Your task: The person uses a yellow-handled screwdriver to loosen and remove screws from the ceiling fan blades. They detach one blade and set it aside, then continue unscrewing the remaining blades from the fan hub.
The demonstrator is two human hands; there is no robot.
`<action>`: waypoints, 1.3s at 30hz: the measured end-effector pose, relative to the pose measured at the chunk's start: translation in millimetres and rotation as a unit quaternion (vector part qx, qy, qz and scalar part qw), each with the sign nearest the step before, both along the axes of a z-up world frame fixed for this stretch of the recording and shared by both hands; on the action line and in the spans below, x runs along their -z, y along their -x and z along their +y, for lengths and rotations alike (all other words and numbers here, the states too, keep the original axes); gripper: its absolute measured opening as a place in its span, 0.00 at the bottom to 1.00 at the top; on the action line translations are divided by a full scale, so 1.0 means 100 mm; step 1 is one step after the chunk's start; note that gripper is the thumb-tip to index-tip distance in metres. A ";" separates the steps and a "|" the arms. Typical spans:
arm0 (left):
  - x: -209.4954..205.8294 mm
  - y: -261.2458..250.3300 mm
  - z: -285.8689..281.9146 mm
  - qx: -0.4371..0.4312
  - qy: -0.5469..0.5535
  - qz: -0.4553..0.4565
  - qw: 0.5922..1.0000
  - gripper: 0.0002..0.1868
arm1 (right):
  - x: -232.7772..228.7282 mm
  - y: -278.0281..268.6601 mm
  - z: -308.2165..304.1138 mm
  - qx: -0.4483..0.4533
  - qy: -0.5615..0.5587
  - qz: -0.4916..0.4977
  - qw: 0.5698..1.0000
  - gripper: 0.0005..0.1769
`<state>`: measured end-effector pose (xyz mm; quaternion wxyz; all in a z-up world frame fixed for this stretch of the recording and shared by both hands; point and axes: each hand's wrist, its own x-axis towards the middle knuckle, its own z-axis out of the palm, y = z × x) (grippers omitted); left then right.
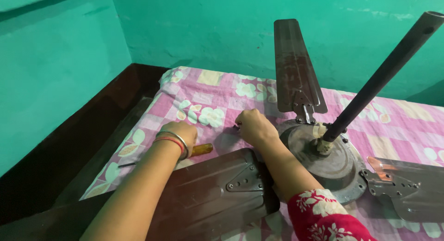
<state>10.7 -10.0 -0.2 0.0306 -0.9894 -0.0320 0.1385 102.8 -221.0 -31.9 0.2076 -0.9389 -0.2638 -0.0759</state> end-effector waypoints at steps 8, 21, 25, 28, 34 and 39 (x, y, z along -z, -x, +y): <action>0.02 -0.04 -0.05 0.022 -0.039 -0.003 0.999 0.14 | -0.07 0.09 -0.01 0.002 0.057 0.043 0.997 0.22; -0.08 0.05 -0.05 0.008 -0.002 0.009 1.000 0.17 | -0.03 0.05 -0.02 0.030 0.066 0.047 0.996 0.23; -0.07 0.05 -0.04 0.008 0.003 -0.002 1.000 0.17 | -0.01 0.04 -0.04 0.013 0.017 0.029 0.999 0.28; -0.06 0.03 -0.04 -0.004 0.007 0.004 1.000 0.16 | -0.05 0.08 -0.02 0.038 -0.045 -0.013 0.998 0.22; 0.05 -0.01 -0.03 -0.038 -0.001 -0.028 0.999 0.12 | -0.12 0.26 -0.06 0.047 -0.027 -0.070 0.996 0.20; 0.21 -0.02 -0.01 -0.041 0.001 -0.079 0.996 0.11 | -0.06 0.23 -0.23 0.023 -0.140 -0.051 0.989 0.19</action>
